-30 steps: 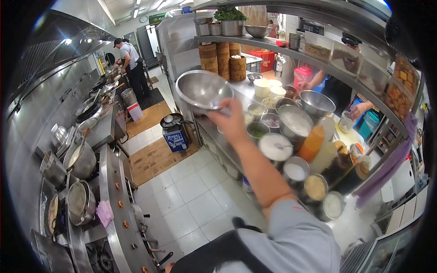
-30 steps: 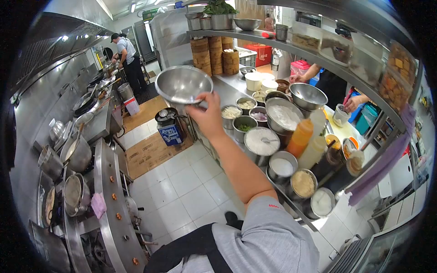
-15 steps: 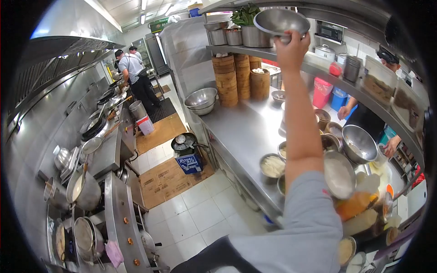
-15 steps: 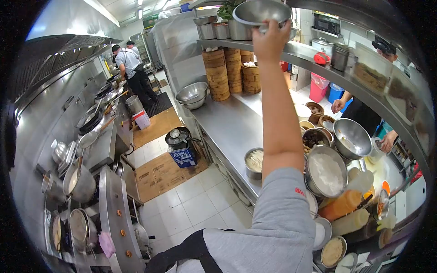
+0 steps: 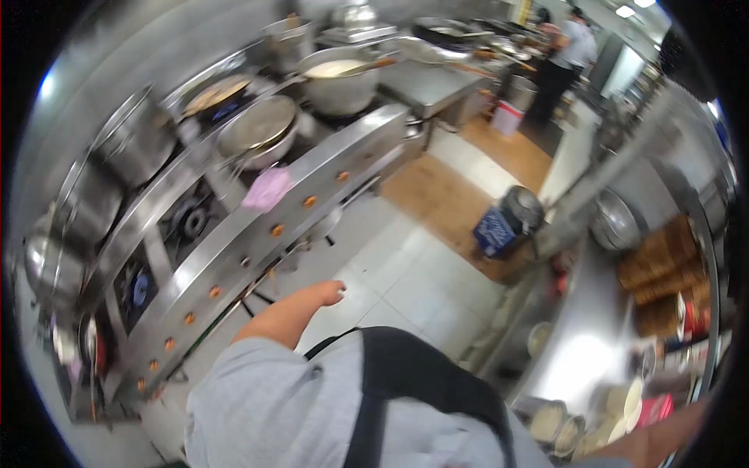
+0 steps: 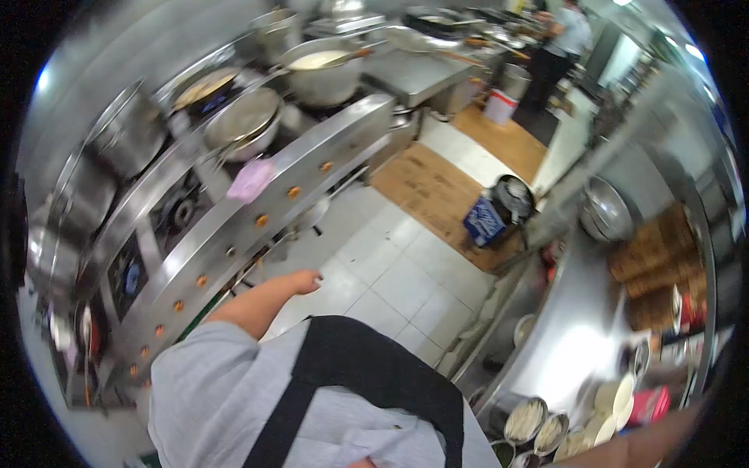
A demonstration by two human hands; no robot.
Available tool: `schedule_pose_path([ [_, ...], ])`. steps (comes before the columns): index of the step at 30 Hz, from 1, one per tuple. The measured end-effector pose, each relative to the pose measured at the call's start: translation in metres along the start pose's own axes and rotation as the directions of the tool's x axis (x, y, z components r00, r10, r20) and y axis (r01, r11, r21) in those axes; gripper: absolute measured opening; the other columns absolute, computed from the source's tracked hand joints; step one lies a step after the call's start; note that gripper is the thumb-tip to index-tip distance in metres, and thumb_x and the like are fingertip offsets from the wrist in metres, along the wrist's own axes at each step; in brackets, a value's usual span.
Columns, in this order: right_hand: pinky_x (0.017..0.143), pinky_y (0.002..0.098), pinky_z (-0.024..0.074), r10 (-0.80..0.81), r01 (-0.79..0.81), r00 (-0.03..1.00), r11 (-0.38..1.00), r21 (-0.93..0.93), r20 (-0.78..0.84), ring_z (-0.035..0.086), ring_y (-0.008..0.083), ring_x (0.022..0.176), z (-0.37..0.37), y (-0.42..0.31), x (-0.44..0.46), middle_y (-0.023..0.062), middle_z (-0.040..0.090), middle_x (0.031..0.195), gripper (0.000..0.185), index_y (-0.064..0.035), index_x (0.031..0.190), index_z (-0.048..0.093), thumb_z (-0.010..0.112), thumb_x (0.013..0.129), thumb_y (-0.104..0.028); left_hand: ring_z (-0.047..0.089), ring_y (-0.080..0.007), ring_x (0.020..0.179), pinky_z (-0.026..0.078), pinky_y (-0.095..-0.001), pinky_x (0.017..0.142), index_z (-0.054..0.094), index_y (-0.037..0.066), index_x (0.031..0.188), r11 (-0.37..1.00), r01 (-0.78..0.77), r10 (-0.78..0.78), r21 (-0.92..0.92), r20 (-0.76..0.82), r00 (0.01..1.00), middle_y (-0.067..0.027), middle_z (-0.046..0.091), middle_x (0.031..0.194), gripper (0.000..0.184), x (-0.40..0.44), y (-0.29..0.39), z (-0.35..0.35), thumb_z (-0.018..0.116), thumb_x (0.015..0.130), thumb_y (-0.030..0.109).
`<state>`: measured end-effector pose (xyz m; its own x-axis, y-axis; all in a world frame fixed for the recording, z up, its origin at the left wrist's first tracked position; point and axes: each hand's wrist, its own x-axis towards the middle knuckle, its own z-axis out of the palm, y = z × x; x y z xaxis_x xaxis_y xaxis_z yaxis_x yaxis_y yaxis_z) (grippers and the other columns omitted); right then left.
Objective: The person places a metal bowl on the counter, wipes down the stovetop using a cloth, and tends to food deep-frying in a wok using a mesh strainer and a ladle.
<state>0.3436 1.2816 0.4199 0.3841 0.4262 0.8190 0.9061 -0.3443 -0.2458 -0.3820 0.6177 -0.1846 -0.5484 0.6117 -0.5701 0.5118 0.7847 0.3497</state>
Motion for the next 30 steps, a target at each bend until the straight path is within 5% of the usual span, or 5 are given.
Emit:
schedule_pose_path([
  [9, 0.082, 0.0718, 0.0342, 0.084, -0.057, 0.957, 0.993, 0.103, -0.279, 0.027, 0.0599, 0.121, -0.088, -0.104, -0.139, 0.038, 0.014, 0.14, 0.078, -0.0069, 0.122, 0.043, 0.047, 0.076, -0.07, 0.027, -0.0325, 0.131, 0.026, -0.0506, 0.104, 0.044, 0.018, 0.131, 0.904, 0.423, -0.416, -0.065, -0.363, 0.834, -0.0107, 0.03, 0.143, 0.052, -0.018, -0.069, -0.035, 0.059, 0.081, 0.024],
  [10, 0.046, 0.0479, 0.0437, -0.199, 0.093, 0.663, 0.979, -0.184, -0.722, 0.058, 0.0348, 0.06, -0.087, -0.104, -0.125, 0.0126, 0.061, 0.068, 0.052, -0.0124, 0.087, 0.065, 0.064, 0.067, -0.06, 0.018, -0.0331, 0.136, 0.019, -0.0543, 0.107, 0.04, 0.021, 0.135, 0.894, 0.446, -0.412, -0.055, -0.493, 0.766, -0.0091, 0.021, 0.148, 0.056, -0.022, -0.074, -0.049, 0.059, 0.082, 0.027],
  [11, 0.046, 0.0479, 0.0437, -0.193, 0.087, 0.662, 0.98, -0.181, -0.724, 0.058, 0.0348, 0.06, -0.082, -0.106, -0.123, 0.0126, 0.061, 0.068, 0.052, -0.0124, 0.087, 0.065, 0.064, 0.067, -0.06, 0.011, -0.0337, 0.137, 0.014, -0.056, 0.108, 0.035, 0.024, 0.138, 0.877, 0.472, -0.447, -0.086, -0.505, 0.739, -0.0075, 0.016, 0.15, 0.061, -0.025, -0.078, -0.071, 0.059, 0.082, 0.033],
  [24, 0.109, 0.0418, 0.0208, -0.822, 0.591, 0.539, 0.212, 0.779, -0.185, 0.026, 0.0314, 0.134, -0.275, -0.385, -0.517, 0.0164, 0.029, 0.145, 0.044, -0.0083, 0.13, 0.046, 0.054, 0.087, -0.007, -0.003, -0.0393, 0.138, -0.001, -0.0666, 0.104, 0.021, 0.037, 0.142, 0.901, 0.398, -0.424, -0.171, -0.534, 0.731, -0.0013, 0.007, 0.153, 0.081, 0.046, -0.21, -0.242, 0.06, 0.074, 0.059],
  [30, 0.109, 0.0434, 0.0207, -0.95, 0.328, -0.309, -0.071, 0.942, 0.036, 0.024, 0.0361, 0.134, -0.374, -0.438, -0.752, 0.0218, 0.033, 0.141, 0.049, -0.0088, 0.122, 0.053, 0.068, 0.077, -0.02, 0.02, -0.037, 0.135, 0.012, -0.0606, 0.106, 0.042, 0.027, 0.134, 0.957, 0.287, -0.196, -0.03, -0.798, 0.57, -0.0076, 0.031, 0.145, 0.048, 0.083, -0.241, -0.214, 0.052, 0.088, 0.038],
])
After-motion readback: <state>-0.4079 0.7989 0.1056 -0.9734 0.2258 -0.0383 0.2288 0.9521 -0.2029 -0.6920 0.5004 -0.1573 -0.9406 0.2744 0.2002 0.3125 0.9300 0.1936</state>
